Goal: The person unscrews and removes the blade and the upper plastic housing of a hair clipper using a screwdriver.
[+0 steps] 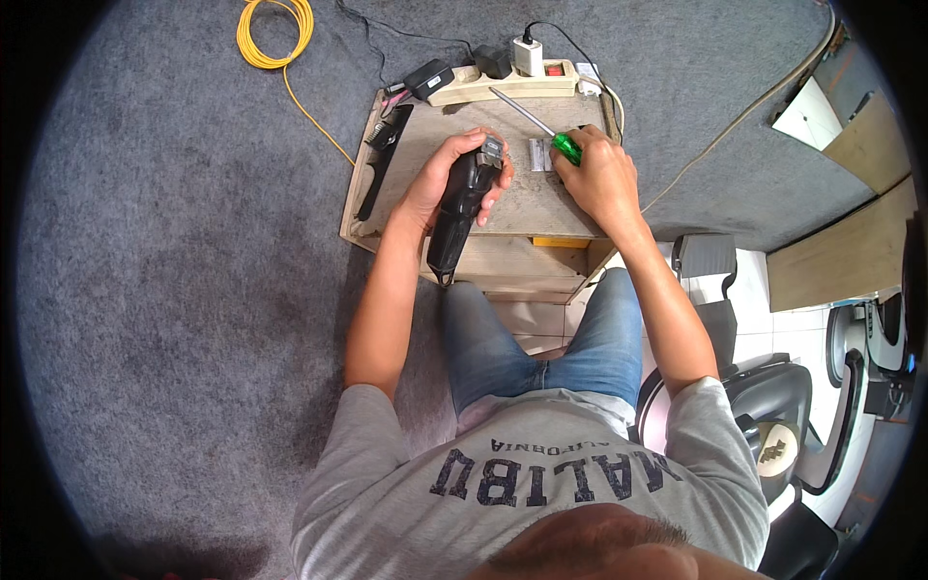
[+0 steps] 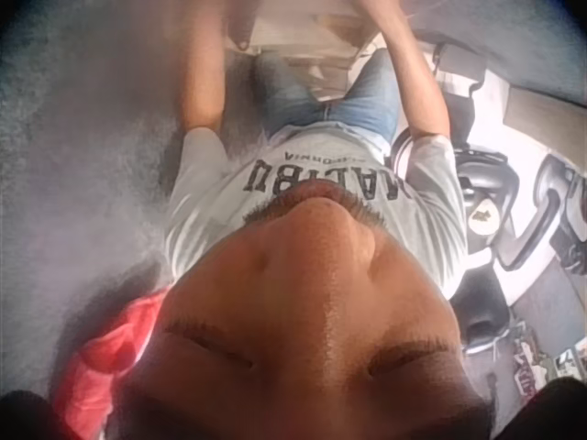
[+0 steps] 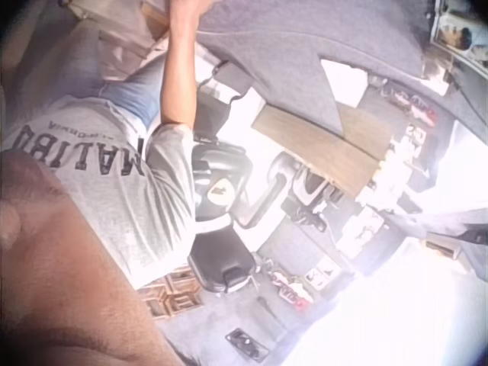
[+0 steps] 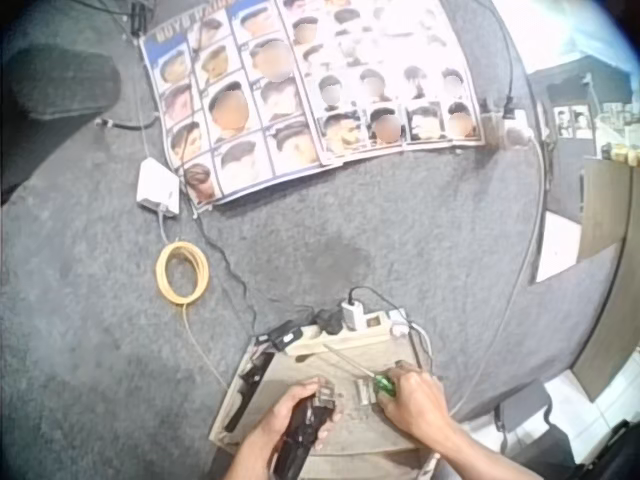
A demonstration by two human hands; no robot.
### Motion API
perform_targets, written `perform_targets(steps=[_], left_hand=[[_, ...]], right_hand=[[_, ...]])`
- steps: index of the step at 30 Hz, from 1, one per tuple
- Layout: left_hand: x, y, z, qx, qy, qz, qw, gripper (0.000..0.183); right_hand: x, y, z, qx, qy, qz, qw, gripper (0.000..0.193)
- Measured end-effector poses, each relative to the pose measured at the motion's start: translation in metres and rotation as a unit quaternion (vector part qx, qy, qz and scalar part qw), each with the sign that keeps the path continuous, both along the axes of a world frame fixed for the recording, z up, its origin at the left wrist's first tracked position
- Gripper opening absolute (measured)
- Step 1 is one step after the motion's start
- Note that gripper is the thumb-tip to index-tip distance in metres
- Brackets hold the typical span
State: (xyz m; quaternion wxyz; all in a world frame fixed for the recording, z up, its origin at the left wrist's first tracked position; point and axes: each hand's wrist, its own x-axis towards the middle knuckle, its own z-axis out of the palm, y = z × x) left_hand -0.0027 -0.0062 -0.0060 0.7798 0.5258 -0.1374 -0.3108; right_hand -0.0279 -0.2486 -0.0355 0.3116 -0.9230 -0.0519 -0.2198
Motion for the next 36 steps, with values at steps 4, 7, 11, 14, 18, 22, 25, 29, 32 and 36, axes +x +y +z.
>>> perform_targets(steps=[4, 7, 11, 14, 18, 22, 25, 29, 32, 36], left_hand=[[0.000, -0.004, -0.006, 0.070, 0.025, 0.047, 0.996, 0.048], [-0.001, -0.004, -0.007, 0.060, 0.037, 0.065, 0.995, 0.048], [-0.004, -0.009, -0.005, 0.078, 0.005, 0.068, 0.995, 0.048], [-0.006, -0.009, -0.005, 0.081, -0.021, 0.070, 0.994, 0.046], [-0.007, -0.009, -0.011, 0.061, -0.015, 0.081, 0.995, 0.046], [-0.010, -0.015, -0.010, 0.086, -0.023, 0.110, 0.990, 0.042], [-0.010, -0.016, -0.009, 0.077, -0.049, 0.100, 0.991, 0.038], [-0.009, -0.014, -0.013, 0.078, -0.057, 0.108, 0.989, 0.036], [-0.007, -0.014, -0.017, 0.074, -0.068, 0.100, 0.990, 0.034], [-0.010, -0.013, -0.012, 0.067, -0.056, 0.106, 0.991, 0.033]], right_hand=[[0.001, 0.003, 0.002, -0.036, 0.026, -0.006, 0.999, 0.025], [0.000, 0.004, 0.004, -0.043, 0.036, -0.009, 0.998, 0.025], [-0.002, 0.002, 0.005, -0.036, 0.026, -0.008, 0.999, 0.026], [-0.003, 0.003, 0.009, 0.048, -0.003, 0.021, 0.999, 0.028], [-0.012, 0.010, 0.018, 0.188, 0.042, 0.152, 0.969, 0.034], [-0.010, 0.017, 0.018, 0.220, 0.042, 0.184, 0.957, 0.038], [-0.010, 0.027, 0.020, 0.229, 0.071, 0.164, 0.957, 0.038], [-0.011, 0.037, 0.023, 0.277, 0.092, 0.139, 0.946, 0.034], [-0.013, 0.042, 0.021, 0.264, 0.042, 0.130, 0.955, 0.029], [-0.011, 0.043, 0.020, 0.237, 0.029, 0.105, 0.965, 0.028]])
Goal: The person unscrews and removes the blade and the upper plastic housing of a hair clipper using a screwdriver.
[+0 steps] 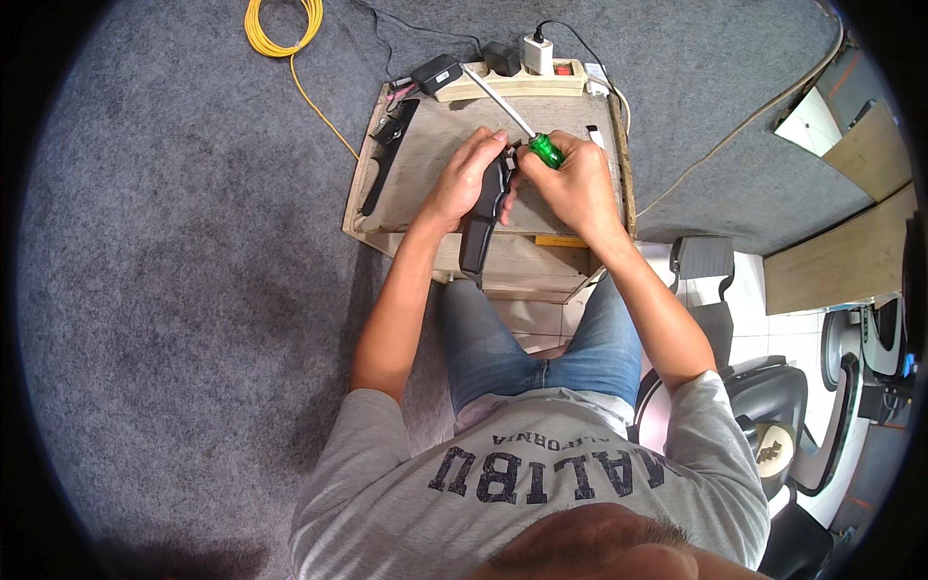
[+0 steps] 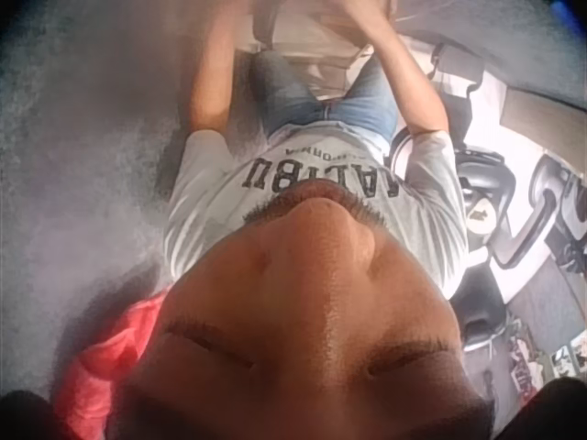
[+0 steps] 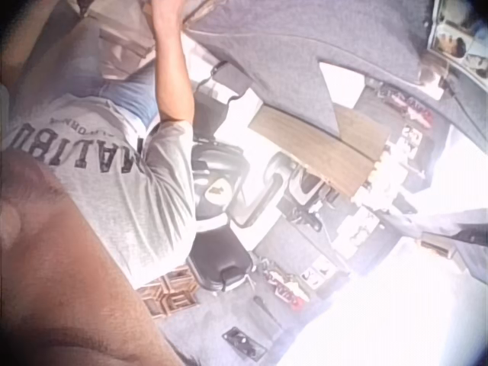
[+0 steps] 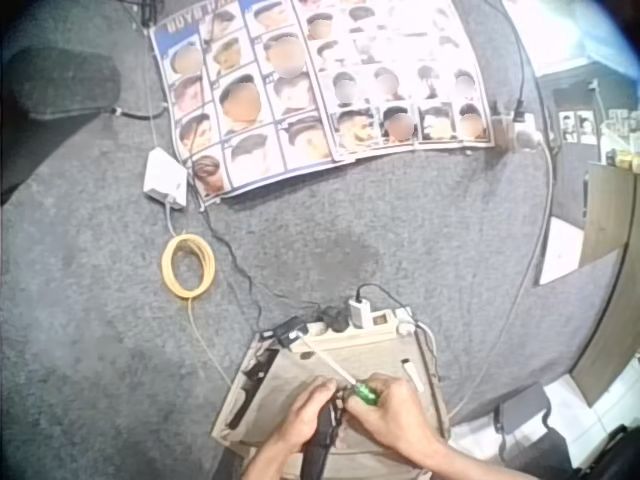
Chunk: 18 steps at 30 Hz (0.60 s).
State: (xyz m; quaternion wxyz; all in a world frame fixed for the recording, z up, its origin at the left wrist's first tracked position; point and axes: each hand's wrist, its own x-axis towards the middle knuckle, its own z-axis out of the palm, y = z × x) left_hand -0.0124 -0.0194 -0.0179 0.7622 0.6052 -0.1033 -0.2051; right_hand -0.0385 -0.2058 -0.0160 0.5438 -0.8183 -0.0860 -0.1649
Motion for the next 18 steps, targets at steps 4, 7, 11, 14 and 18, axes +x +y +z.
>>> perform_targets(steps=[4, 7, 11, 14, 18], left_hand=[[-0.001, 0.000, 0.002, -0.003, 0.000, -0.006, 1.000, 0.032], [-0.002, -0.002, 0.003, -0.002, 0.009, 0.000, 1.000, 0.033], [-0.001, 0.000, 0.000, -0.014, 0.013, 0.004, 1.000, 0.035], [0.001, 0.000, -0.002, -0.022, 0.009, 0.002, 1.000, 0.036], [0.002, 0.001, -0.003, -0.043, 0.013, 0.000, 0.999, 0.043]], right_hand=[[-0.001, -0.001, 0.000, -0.016, -0.024, -0.010, 1.000, 0.027], [-0.001, -0.001, -0.002, -0.026, -0.038, -0.029, 0.998, 0.027], [0.000, -0.003, 0.001, -0.064, -0.045, -0.071, 0.994, 0.025], [0.005, -0.013, 0.002, -0.064, -0.039, -0.083, 0.994, 0.025], [0.016, -0.033, 0.007, -0.123, 0.019, -0.090, 0.988, 0.030]])
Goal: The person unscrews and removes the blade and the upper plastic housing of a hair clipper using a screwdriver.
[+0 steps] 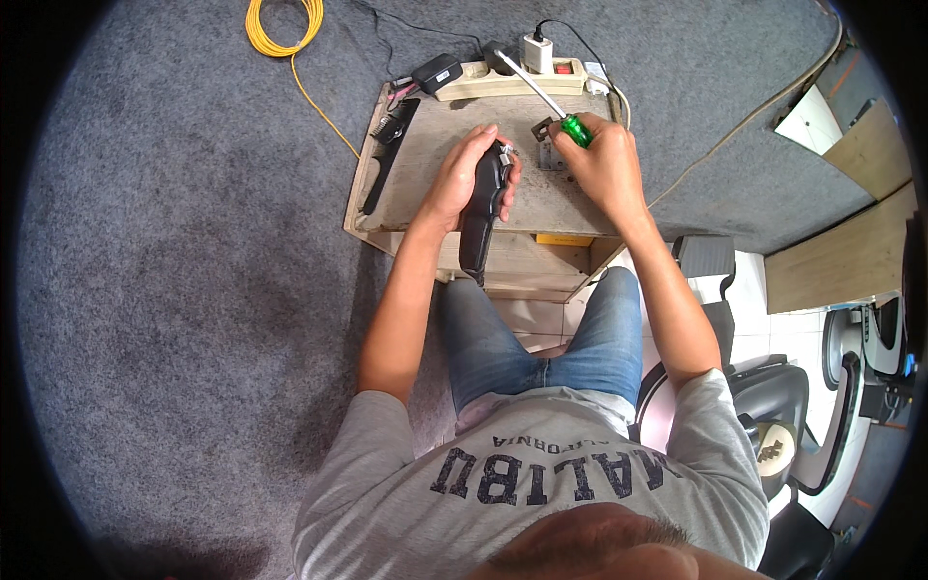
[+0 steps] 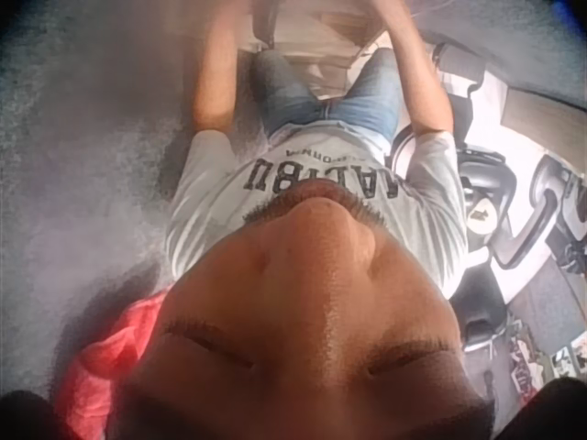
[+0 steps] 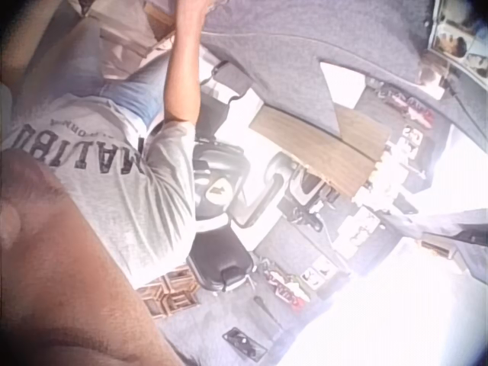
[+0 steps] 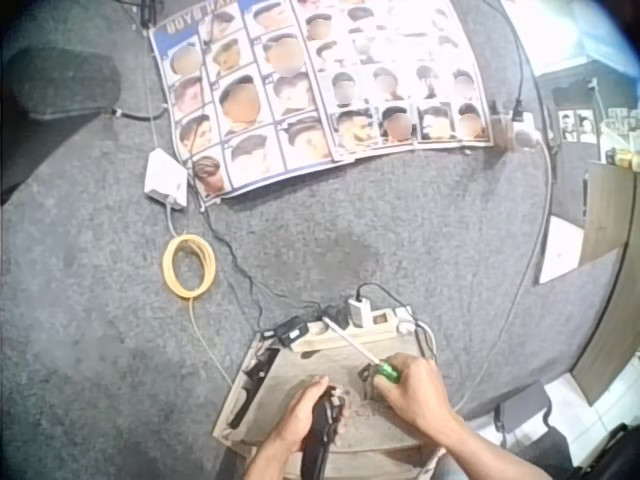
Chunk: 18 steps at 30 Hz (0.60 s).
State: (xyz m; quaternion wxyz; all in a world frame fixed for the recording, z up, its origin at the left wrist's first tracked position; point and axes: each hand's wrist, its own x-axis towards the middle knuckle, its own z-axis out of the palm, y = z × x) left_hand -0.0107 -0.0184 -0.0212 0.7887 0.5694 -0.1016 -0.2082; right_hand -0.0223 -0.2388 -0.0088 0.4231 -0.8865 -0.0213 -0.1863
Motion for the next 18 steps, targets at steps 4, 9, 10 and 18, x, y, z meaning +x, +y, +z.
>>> perform_targets(steps=[4, 9, 10, 18], left_hand=[[-0.001, 0.002, 0.002, -0.007, 0.017, 0.014, 1.000, 0.049], [0.002, 0.006, -0.001, -0.037, 0.015, 0.002, 0.999, 0.056], [0.002, 0.007, 0.000, -0.036, 0.015, 0.001, 0.999, 0.056], [0.003, 0.008, 0.000, -0.024, 0.034, 0.023, 0.999, 0.063]], right_hand=[[0.012, -0.010, -0.004, -0.032, -0.034, 0.018, 0.999, 0.031], [0.022, -0.014, -0.001, -0.067, 0.078, 0.053, 0.993, 0.032], [0.024, -0.014, -0.003, -0.066, 0.078, 0.053, 0.993, 0.032], [0.026, -0.010, -0.008, -0.180, 0.068, 0.024, 0.981, 0.033]])
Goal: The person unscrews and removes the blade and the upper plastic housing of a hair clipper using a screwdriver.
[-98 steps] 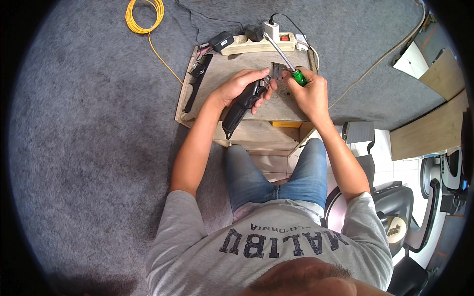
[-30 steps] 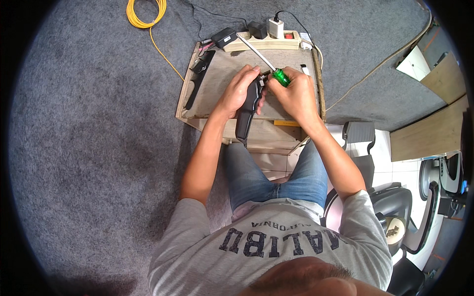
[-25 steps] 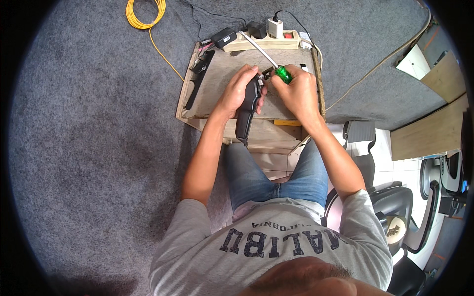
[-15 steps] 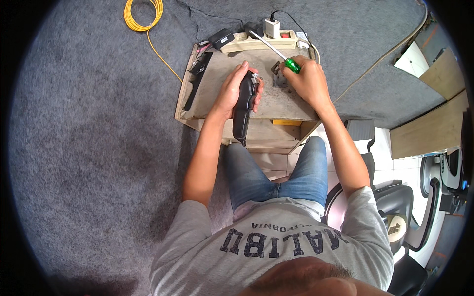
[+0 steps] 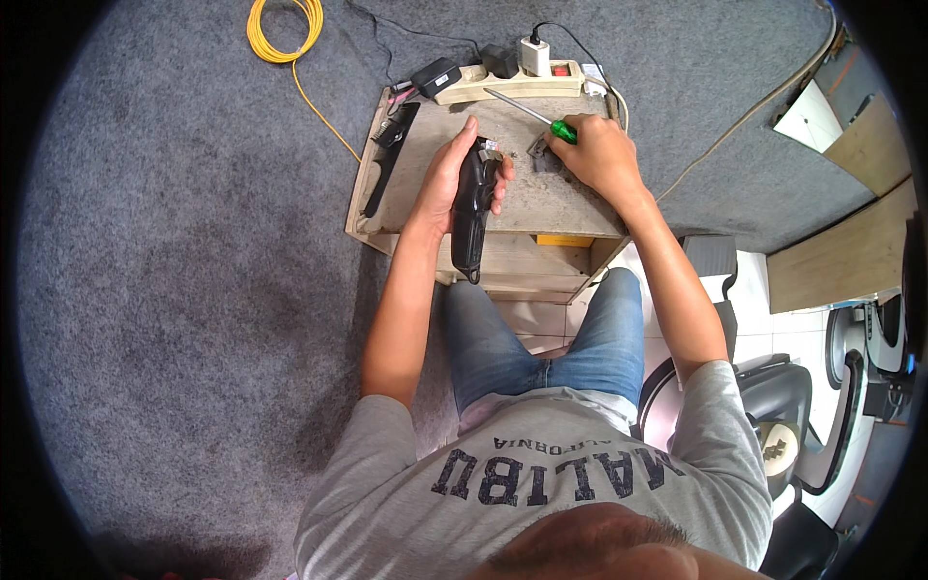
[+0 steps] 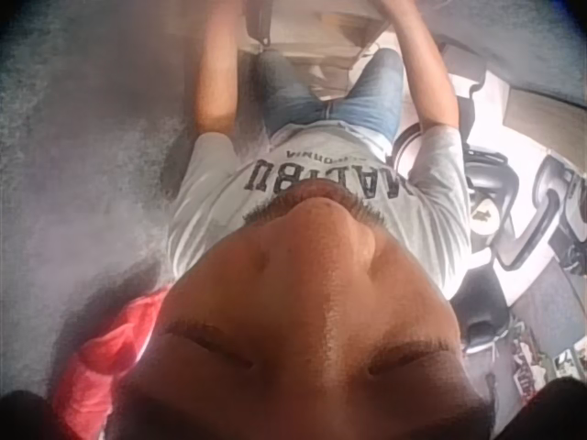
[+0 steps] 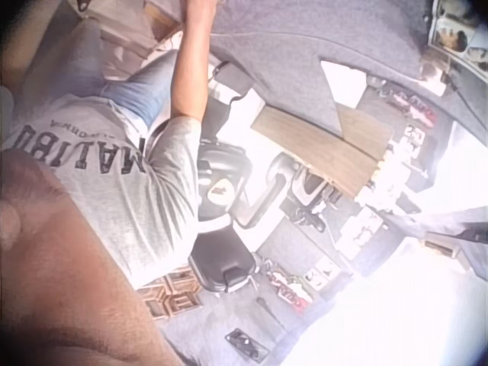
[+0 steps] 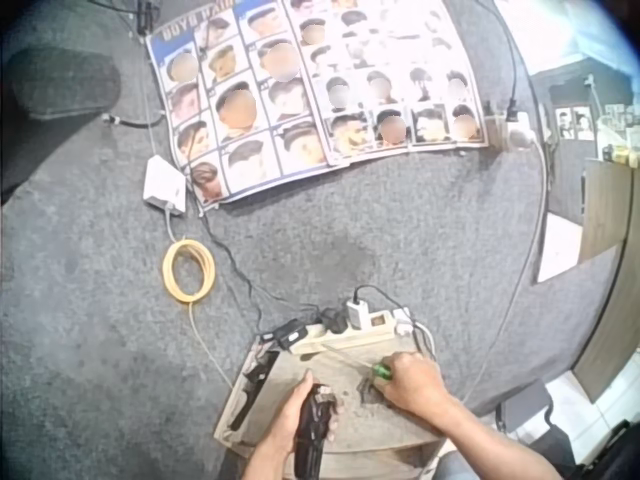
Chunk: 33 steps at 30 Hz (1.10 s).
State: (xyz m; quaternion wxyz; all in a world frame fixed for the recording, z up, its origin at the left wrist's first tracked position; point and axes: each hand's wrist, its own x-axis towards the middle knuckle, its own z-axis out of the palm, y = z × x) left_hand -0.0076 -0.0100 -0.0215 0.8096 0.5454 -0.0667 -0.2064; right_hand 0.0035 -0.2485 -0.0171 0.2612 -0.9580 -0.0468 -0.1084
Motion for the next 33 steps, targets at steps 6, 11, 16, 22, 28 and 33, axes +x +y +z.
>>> perform_targets(steps=[6, 11, 16, 22, 28, 33], left_hand=[[0.003, 0.001, -0.005, -0.015, -0.008, -0.002, 1.000, 0.056], [0.005, 0.002, -0.007, -0.014, -0.012, 0.001, 1.000, 0.060], [0.005, 0.004, -0.006, -0.006, -0.011, 0.008, 1.000, 0.061], [-0.003, 0.007, -0.001, -0.005, -0.031, -0.035, 0.999, 0.058], [-0.014, 0.008, 0.005, 0.045, -0.112, -0.106, 0.987, 0.052], [-0.013, 0.006, 0.006, 0.054, -0.117, -0.123, 0.984, 0.049]], right_hand=[[-0.006, -0.007, 0.015, 0.007, -0.012, 0.028, 1.000, 0.040], [-0.003, -0.026, 0.013, -0.008, -0.082, 0.063, 0.995, 0.035], [0.010, -0.037, -0.004, -0.024, -0.174, 0.137, 0.975, 0.022], [0.012, -0.030, -0.013, -0.088, -0.229, 0.158, 0.956, 0.025], [0.012, -0.025, -0.019, -0.069, -0.216, 0.172, 0.959, 0.026], [0.007, -0.024, -0.017, -0.045, -0.205, 0.166, 0.964, 0.026]])
